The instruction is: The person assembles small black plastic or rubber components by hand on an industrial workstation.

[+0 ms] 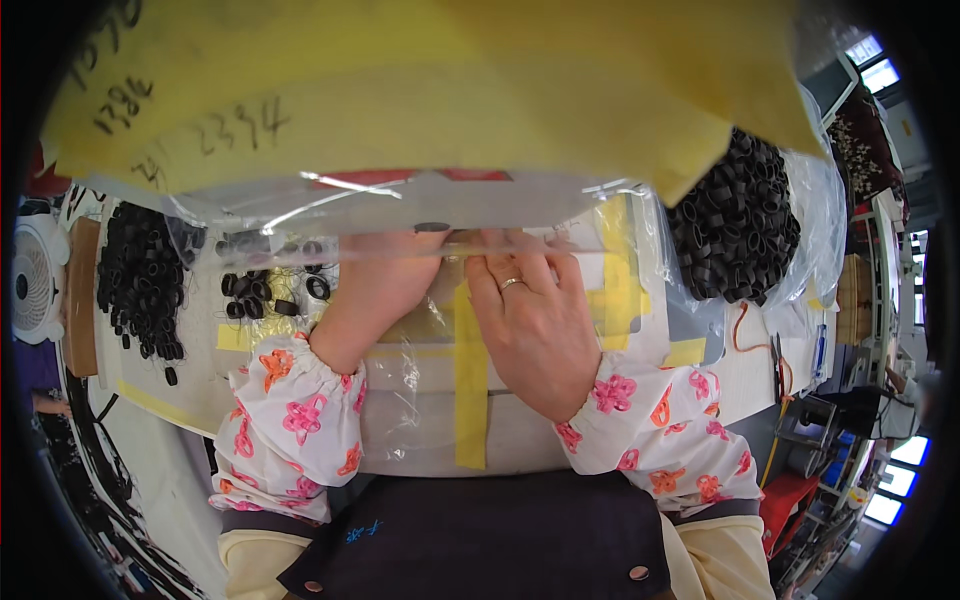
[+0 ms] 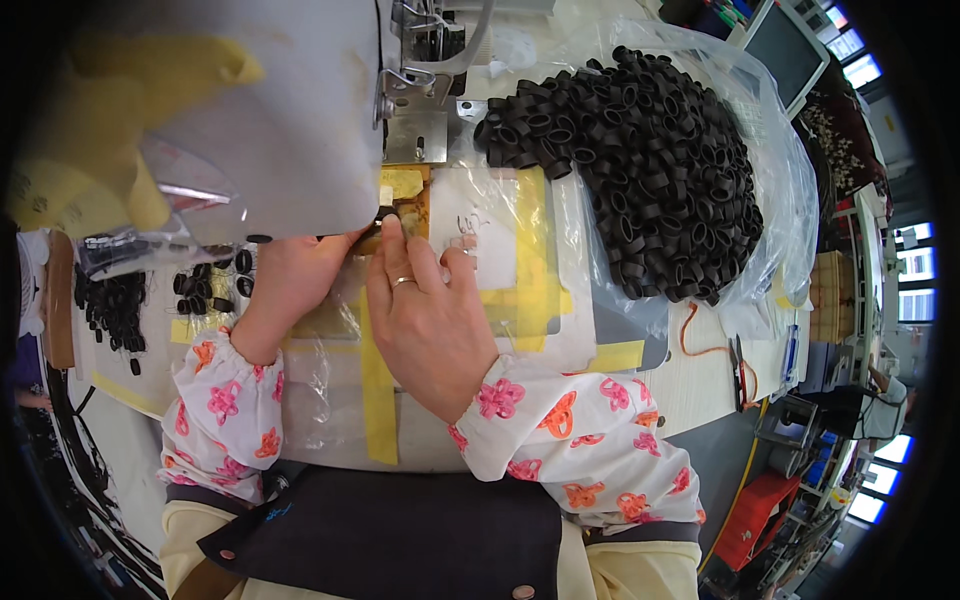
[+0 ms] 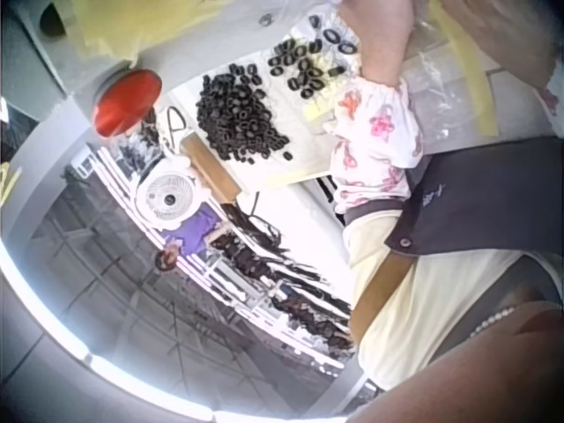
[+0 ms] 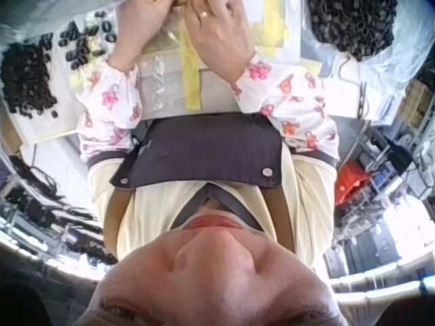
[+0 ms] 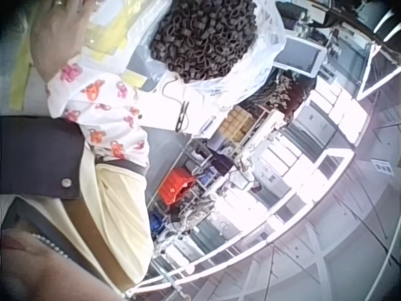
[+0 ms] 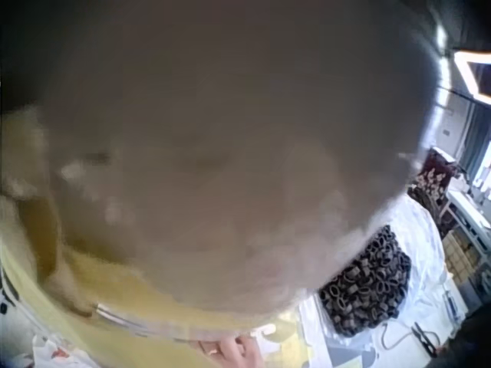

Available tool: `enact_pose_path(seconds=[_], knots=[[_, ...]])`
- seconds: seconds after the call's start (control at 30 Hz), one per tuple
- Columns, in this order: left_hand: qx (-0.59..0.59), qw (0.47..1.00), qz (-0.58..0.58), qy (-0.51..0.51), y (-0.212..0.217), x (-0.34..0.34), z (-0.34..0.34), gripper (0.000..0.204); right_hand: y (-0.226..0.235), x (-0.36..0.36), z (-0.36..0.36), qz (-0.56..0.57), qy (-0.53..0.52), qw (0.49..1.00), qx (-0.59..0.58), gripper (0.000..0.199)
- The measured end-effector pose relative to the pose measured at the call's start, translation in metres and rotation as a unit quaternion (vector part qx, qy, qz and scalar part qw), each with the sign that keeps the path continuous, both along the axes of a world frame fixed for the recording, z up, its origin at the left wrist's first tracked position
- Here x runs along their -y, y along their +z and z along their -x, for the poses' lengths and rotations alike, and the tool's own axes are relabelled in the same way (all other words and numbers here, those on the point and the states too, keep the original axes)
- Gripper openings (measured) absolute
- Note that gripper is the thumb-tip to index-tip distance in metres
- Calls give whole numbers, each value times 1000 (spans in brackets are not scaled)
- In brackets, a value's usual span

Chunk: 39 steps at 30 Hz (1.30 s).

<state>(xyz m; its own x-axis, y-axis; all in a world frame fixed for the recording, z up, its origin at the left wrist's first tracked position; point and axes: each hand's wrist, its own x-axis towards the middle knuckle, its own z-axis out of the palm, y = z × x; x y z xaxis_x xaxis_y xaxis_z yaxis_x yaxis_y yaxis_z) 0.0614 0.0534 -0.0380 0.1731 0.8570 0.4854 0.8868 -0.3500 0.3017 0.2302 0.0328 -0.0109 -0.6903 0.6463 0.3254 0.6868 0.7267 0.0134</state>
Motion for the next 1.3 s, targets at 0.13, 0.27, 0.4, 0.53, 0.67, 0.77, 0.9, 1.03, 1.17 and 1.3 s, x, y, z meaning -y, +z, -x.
enact_pose_path(seconds=[0.13, 0.27, 0.4, 0.53, 0.67, 0.77, 0.9, 1.03, 1.17, 1.3], knots=[[47, 998, 46, 6, 5, 3, -5, 17, 3, 1, -1, 1, -2, 1000, 5, 34], [40, 999, 22, 7, 1, 2, -3, 15, -1, 0, 0, -2, 2, 1000, -4, 34], [142, 989, 39, 16, 7, -3, -7, 12, -3, 0, 2, -9, -3, 1000, -12, 33], [166, 984, 47, 36, 1, -4, -4, 10, 1, 1, 6, 6, -11, 1000, -9, 33], [191, 978, 71, 37, 5, -3, -5, 10, 0, 0, 3, -2, -20, 1000, -13, 34], [228, 963, 129, 57, 11, 0, -3, 13, -1, -1, 4, 12, -6, 1000, -24, 36], [214, 950, 208, 87, 22, 0, -8, 17, 0, 1, 2, -1, -19, 1000, -8, 37], [225, 956, 174, 74, 17, 2, -9, 19, -4, 2, 2, -14, -26, 999, -31, 37], [202, 953, 210, 88, 23, 3, -14, 20, -8, 0, -5, -19, -14, 997, -74, 36], [101, 993, 48, 33, 20, 21, -18, 19, -9, -2, -12, -14, -4, 991, -131, 33]])
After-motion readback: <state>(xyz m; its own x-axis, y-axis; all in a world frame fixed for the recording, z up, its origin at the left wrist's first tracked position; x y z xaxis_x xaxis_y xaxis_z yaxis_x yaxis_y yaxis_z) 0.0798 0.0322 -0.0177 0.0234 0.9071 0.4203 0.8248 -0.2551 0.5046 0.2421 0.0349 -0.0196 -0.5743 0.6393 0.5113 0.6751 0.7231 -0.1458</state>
